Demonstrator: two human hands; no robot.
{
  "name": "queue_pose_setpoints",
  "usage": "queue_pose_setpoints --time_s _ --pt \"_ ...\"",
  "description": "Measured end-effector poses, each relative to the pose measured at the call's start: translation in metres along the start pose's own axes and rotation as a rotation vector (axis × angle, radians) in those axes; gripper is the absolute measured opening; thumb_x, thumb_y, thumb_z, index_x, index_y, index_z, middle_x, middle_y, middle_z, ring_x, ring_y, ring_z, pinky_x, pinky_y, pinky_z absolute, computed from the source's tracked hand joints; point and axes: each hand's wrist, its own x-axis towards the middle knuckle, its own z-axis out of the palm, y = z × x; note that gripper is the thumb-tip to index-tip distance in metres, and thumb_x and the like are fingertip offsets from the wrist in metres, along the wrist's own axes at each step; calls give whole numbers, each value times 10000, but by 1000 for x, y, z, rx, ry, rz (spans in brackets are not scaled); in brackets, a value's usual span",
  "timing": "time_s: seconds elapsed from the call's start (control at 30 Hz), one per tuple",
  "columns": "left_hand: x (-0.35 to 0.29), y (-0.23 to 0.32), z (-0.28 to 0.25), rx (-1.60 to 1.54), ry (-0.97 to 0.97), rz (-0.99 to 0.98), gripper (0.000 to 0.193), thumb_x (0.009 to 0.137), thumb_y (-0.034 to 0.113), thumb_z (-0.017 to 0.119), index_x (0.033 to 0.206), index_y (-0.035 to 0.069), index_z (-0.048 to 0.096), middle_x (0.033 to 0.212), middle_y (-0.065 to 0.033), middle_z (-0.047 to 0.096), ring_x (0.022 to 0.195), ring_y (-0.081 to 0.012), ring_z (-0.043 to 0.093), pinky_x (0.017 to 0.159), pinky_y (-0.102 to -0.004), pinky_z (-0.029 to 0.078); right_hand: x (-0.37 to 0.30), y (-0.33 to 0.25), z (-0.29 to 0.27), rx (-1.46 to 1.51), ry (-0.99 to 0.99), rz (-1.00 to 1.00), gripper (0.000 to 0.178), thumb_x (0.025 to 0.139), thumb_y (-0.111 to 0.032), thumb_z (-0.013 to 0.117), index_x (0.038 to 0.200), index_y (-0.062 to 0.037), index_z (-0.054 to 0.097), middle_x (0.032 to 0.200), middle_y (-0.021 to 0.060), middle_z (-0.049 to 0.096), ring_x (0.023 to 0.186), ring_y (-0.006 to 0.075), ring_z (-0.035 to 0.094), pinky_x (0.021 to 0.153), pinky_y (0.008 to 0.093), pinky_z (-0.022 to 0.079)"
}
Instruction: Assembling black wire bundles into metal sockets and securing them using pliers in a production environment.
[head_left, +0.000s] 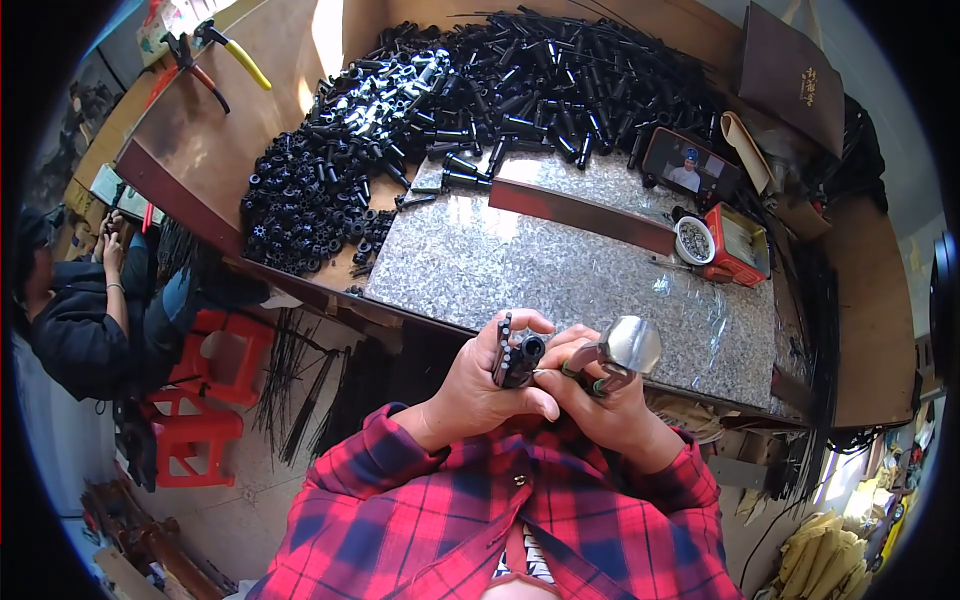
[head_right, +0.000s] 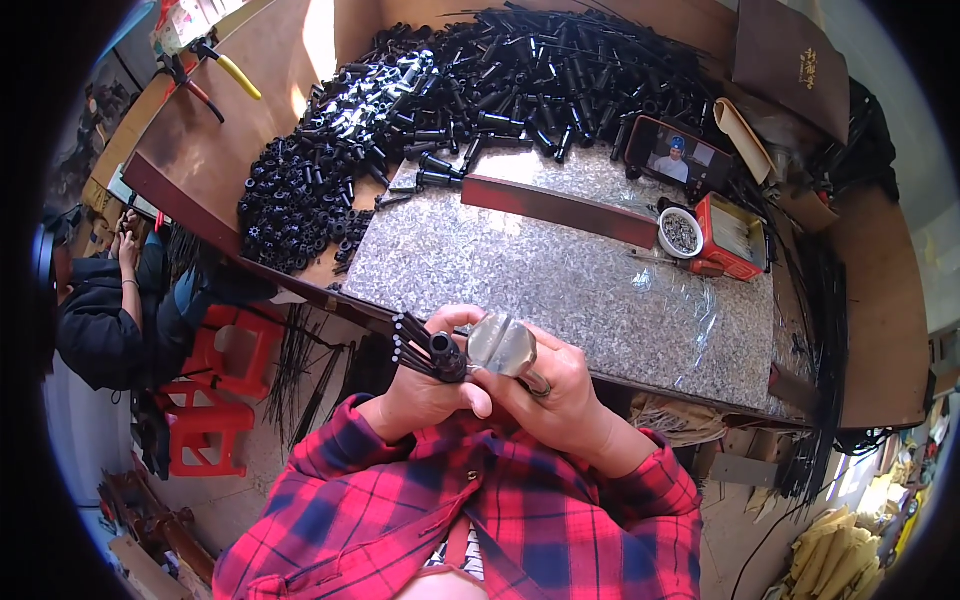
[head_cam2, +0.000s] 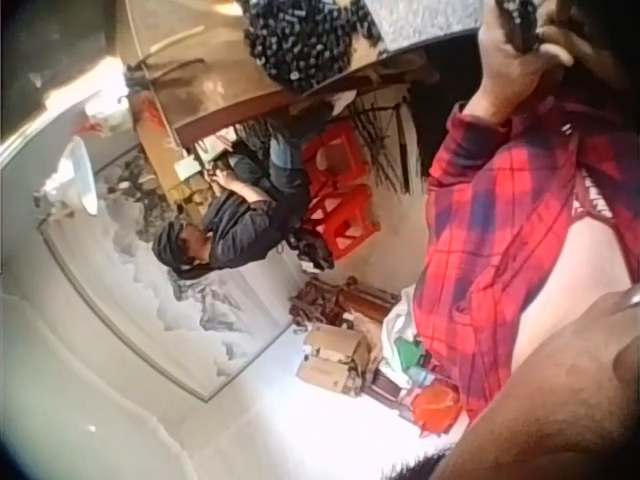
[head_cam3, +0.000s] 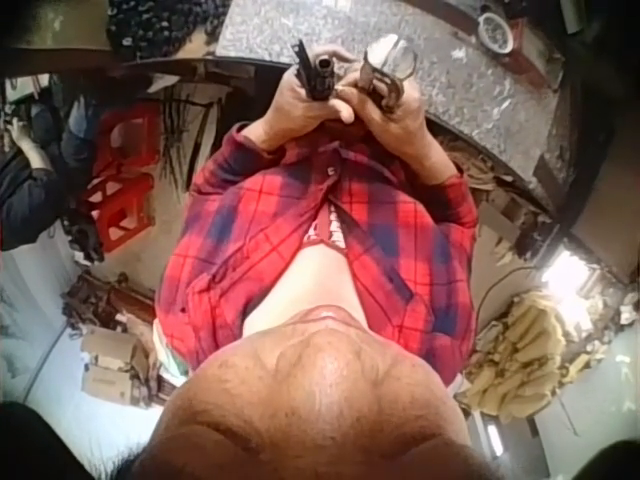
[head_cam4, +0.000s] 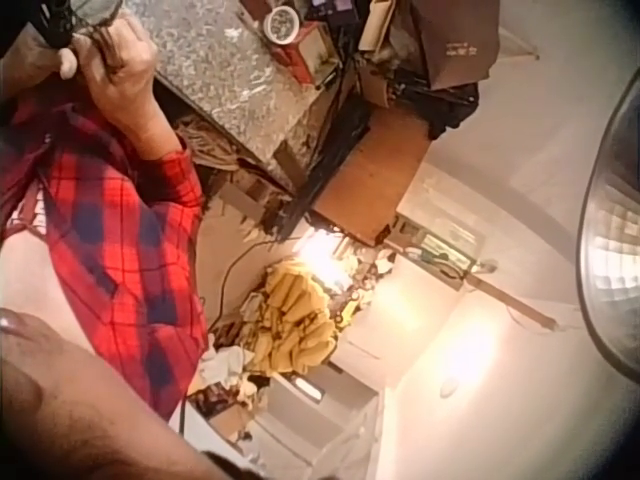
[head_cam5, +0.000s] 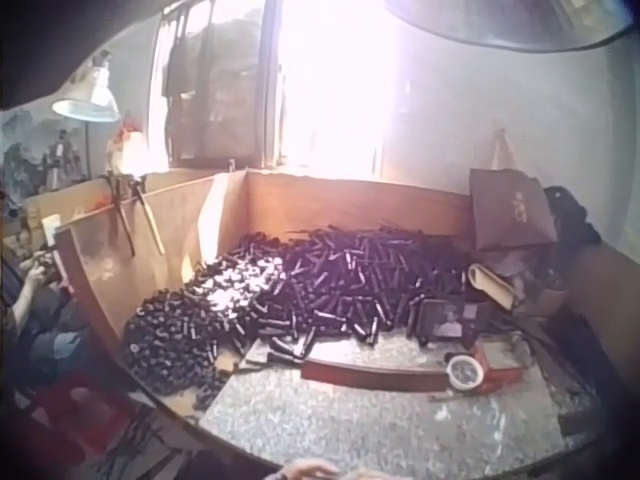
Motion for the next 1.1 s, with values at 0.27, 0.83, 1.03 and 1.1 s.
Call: queue_pose_setpoints --time_s 0.27,0.83,1.03,1.1 --pt "2 -2 -3 76 -51 30 853 578 207 892 1255 60 394 966 -42 620 871 -106 605 734 -236 488 -2 2 -3 -15 -44 25 187 735 14 671 917 2 629 861 131 622 779 275 627 671 331 495" --pt "-4 -11 -39 -173 -143 33 922 567 207 893 1304 28 369 595 103 437 553 5 400 529 -174 303 8 -6 5 -63 -136 132 252 754 -89 718 924 -12 549 748 113 537 659 286 559 598 353 454" --pt "-7 0 -62 -247 -44 72 942 578 452 810 1278 -38 414 527 71 385 494 -49 383 484 -234 301 -7 -9 -15 -320 -221 130 532 730 -64 708 1223 -27 510 811 117 571 698 269 606 633 359 481" --pt "-10 5 -67 -194 -26 68 944 566 470 811 1259 -47 432 528 68 394 497 -46 387 489 -228 297 -6 -19 -21 -458 -304 131 581 707 -60 714 1250 -51 505 795 113 560 668 269 595 608 368 480"
